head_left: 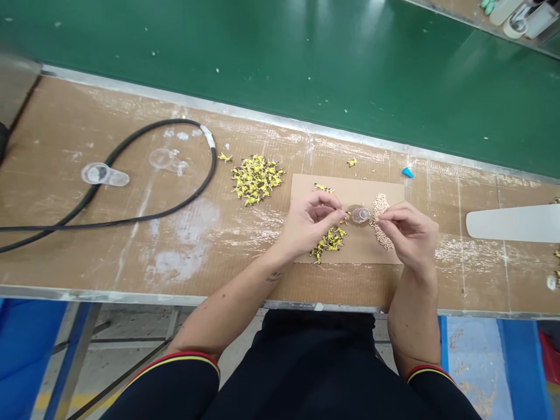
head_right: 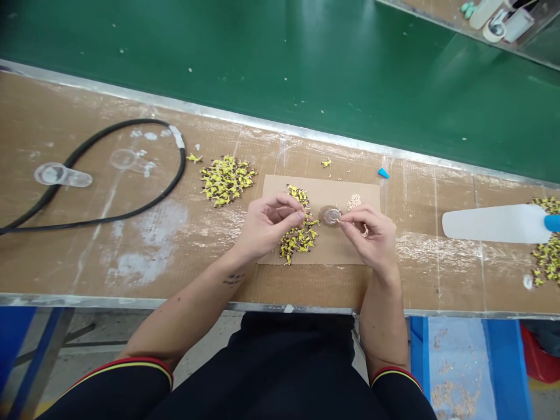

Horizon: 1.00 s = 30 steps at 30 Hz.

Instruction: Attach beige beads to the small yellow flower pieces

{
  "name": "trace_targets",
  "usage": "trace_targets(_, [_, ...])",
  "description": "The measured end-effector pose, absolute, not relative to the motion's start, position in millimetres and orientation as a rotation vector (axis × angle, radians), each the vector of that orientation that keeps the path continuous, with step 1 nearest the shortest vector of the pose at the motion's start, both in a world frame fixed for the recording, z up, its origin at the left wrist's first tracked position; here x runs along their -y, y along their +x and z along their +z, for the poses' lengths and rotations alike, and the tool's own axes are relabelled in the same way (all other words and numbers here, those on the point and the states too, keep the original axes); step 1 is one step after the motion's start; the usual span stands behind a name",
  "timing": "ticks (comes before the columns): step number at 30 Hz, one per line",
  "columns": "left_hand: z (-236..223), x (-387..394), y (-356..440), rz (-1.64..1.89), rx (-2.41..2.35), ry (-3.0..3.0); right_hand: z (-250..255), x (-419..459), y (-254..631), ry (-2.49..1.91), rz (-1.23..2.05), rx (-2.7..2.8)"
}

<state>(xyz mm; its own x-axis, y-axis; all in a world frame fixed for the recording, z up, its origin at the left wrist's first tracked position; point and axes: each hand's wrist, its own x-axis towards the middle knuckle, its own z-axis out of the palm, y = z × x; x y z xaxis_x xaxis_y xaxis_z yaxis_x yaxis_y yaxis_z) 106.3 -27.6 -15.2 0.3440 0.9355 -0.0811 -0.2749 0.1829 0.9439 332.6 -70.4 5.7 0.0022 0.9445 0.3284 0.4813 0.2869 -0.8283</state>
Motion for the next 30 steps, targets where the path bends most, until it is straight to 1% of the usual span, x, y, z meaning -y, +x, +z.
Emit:
trace_targets(3, [-13.6,34.3,111.8,0.919,-0.733,1.001,7.6,74.4,322.7,-1.190,0.671,1.567])
trace_targets(5, [-12.4,37.3,114.3,0.925,-0.704,0.982,7.0,75.8,317.5,-1.146,0.692,1.563])
trace_targets(9, [-10.5,39.6,115.8,0.978,-0.689,0.916,5.3,76.6,312.7,-1.136,0.702,1.556])
trace_targets(16, [-10.8,39.8,114.8,0.969,-0.678,0.938,4.6,77.0,310.2,-1.176,0.714,1.517])
trace_targets(25, [-14.3,38.2,116.3,1.017,-0.746,1.024,2.4,78.1,306.9,-1.119,0.803,1.514])
trace_targets(30, [-14.6,39.4,116.2,0.966,-0.740,0.991,2.5,78.4,304.7,-1.015,0.919,1.503])
